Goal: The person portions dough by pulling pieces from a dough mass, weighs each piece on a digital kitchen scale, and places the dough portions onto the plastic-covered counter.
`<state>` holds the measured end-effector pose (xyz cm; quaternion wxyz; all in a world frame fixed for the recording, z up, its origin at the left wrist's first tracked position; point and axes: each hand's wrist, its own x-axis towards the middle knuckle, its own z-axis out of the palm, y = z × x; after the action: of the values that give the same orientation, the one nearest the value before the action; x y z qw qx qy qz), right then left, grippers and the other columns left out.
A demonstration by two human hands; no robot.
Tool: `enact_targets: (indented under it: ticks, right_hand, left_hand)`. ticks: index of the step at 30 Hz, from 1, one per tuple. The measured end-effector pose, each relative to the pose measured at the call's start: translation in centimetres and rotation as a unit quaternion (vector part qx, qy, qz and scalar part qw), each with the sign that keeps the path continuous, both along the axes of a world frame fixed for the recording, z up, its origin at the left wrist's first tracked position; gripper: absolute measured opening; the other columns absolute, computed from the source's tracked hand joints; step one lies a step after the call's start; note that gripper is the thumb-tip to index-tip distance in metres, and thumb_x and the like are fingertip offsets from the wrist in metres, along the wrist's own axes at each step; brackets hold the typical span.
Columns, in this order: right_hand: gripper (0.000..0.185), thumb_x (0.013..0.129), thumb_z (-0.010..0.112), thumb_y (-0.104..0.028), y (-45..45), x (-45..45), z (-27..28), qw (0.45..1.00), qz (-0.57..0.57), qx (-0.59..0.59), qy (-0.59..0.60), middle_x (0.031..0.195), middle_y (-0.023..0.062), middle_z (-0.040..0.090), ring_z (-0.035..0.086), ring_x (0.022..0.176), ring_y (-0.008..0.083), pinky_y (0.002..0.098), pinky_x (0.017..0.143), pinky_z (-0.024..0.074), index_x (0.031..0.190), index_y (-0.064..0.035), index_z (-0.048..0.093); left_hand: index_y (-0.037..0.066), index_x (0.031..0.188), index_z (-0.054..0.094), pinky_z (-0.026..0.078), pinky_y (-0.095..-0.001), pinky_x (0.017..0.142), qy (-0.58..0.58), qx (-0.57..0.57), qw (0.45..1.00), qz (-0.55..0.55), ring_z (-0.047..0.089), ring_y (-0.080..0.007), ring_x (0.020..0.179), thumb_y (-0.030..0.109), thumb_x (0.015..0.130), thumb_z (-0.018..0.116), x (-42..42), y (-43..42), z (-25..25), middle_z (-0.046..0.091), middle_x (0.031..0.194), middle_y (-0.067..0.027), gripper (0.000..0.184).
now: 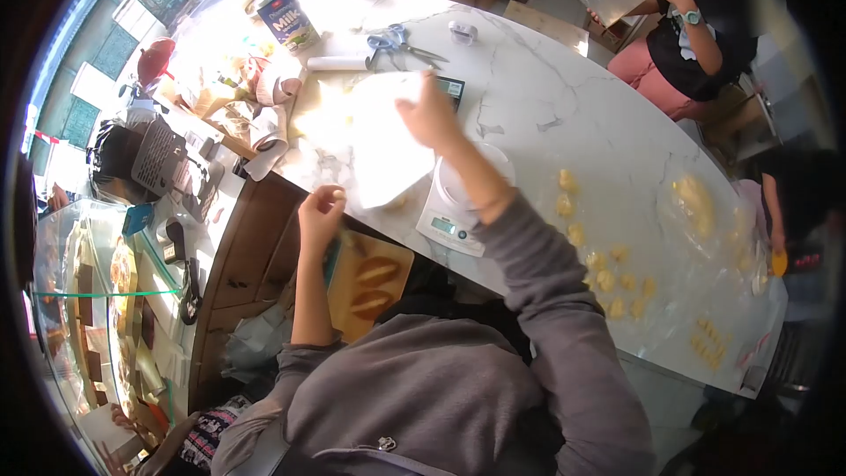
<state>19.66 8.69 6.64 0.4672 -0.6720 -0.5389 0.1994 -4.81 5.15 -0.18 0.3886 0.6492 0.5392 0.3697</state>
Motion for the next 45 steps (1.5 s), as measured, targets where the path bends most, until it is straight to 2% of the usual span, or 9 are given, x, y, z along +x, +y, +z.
enact_targets:
  ticks: [1, 4, 7, 12, 17, 20, 29, 36, 45]
  right_hand:
    - [0.058, 0.077, 0.064, -0.022, -1.5, 2.9, 1.7, 0.999, 0.012, 0.027, 0.019, 0.102, 0.0302, 0.056, 0.057, 0.097, 0.0384, 0.0389, 0.082, 0.0463, 0.118, 0.0092, 0.037]
    - [0.048, 0.081, 0.063, -0.018, -7.7, 8.8, 6.5, 0.993, -0.007, 0.097, 0.064, 0.107, 0.0162, 0.056, 0.055, 0.096, 0.0213, 0.0315, 0.084, 0.044, 0.118, 0.0054, 0.042]
    - [0.04, 0.084, 0.058, -0.009, -14.3, 11.7, 9.7, 0.985, -0.043, 0.07, 0.153, 0.11, 0.0095, 0.053, 0.051, 0.099, 0.0133, 0.0269, 0.088, 0.0404, 0.119, 0.002, 0.043]
    - [0.039, 0.085, 0.058, -0.013, -22.6, 13.2, 9.5, 0.98, -0.158, 0.03, 0.115, 0.108, 0.0086, 0.054, 0.051, 0.097, 0.014, 0.0264, 0.086, 0.0402, 0.119, 0.002, 0.043]
    - [0.04, 0.085, 0.058, -0.014, -27.1, 13.4, 7.6, 0.96, -0.222, 0.006, 0.167, 0.107, 0.0081, 0.054, 0.051, 0.096, 0.0136, 0.0263, 0.086, 0.0401, 0.119, 0.001, 0.042]
    - [0.041, 0.085, 0.058, -0.014, -28.3, 13.5, 6.2, 0.948, -0.253, 0.01, 0.192, 0.107, 0.0076, 0.054, 0.051, 0.096, 0.0132, 0.0262, 0.086, 0.0402, 0.119, 0.0005, 0.041]
    - [0.042, 0.086, 0.057, -0.014, -27.2, 12.5, 6.1, 0.954, -0.229, 0.02, 0.192, 0.109, 0.0066, 0.055, 0.052, 0.096, 0.0122, 0.0245, 0.085, 0.041, 0.123, -0.0005, 0.041]
    - [0.039, 0.085, 0.058, -0.014, -26.4, 12.2, 5.6, 0.951, -0.209, 0.025, 0.226, 0.107, 0.007, 0.055, 0.051, 0.095, 0.0118, 0.0249, 0.085, 0.04, 0.118, 0.0006, 0.043]
    - [0.043, 0.086, 0.057, -0.013, -28.2, 12.2, 5.4, 0.94, -0.256, 0.021, 0.226, 0.11, 0.0068, 0.054, 0.052, 0.098, 0.0125, 0.0248, 0.085, 0.0413, 0.124, 0.0, 0.041]
  left_hand:
    - [0.001, 0.088, 0.065, 0.048, -0.023, 0.059, -0.03, 0.015, 0.999, -0.006, 0.059, -0.0099, 0.071, 0.005, 0.075, 0.062, 0.5, -0.2, 0.8, 0.06, 0.081, -0.0068, 0.014]
    - [0.005, 0.09, 0.066, 0.048, -0.0232, 0.066, -0.075, 0.05, 0.994, -0.069, 0.057, -0.0124, 0.082, 0.001, 0.073, 0.063, 3.2, -0.5, 3.5, 0.051, 0.105, -0.0069, 0.018]
    - [0.005, 0.093, 0.065, 0.048, -0.0263, 0.067, -0.054, 0.109, 0.98, -0.159, 0.058, -0.0154, 0.082, 0.0, 0.071, 0.063, 7.9, 0.7, 5.6, 0.057, 0.096, -0.0077, 0.023]
    - [0.003, 0.103, 0.055, 0.047, -0.033, 0.071, -0.024, 0.11, 0.956, -0.272, 0.06, -0.0259, 0.078, -0.005, 0.069, 0.058, 15.6, 1.8, 5.3, 0.062, 0.081, -0.0094, 0.035]
    - [0.003, 0.098, 0.062, 0.047, -0.0337, 0.079, 0.155, 0.217, 0.884, -0.385, 0.058, -0.0265, 0.088, -0.005, 0.069, 0.054, 17.6, 2.7, 1.6, 0.064, 0.09, -0.0105, 0.031]
    - [0.003, 0.099, 0.063, 0.045, -0.0354, 0.083, 0.152, 0.206, 0.875, -0.412, 0.055, -0.0276, 0.094, -0.006, 0.071, 0.048, 16.8, 2.4, 1.8, 0.063, 0.098, -0.0112, 0.033]
    - [0.003, 0.106, 0.061, 0.038, -0.0403, 0.093, -0.037, 0.167, 0.944, -0.284, 0.051, -0.0298, 0.107, -0.003, 0.076, 0.044, 13.8, -0.2, 2.7, 0.054, 0.118, -0.0115, 0.035]
    - [0.01, 0.099, 0.064, 0.039, -0.0375, 0.087, 0.114, 0.242, 0.907, -0.326, 0.053, -0.0243, 0.098, -0.002, 0.079, 0.051, 14.6, -0.6, 3.1, 0.06, 0.104, -0.0037, 0.027]
    - [0.009, 0.095, 0.064, 0.038, -0.0365, 0.082, 0.017, 0.27, 0.938, -0.215, 0.053, -0.0241, 0.096, -0.002, 0.076, 0.052, 12.7, 0.3, 3.0, 0.06, 0.1, -0.0036, 0.026]
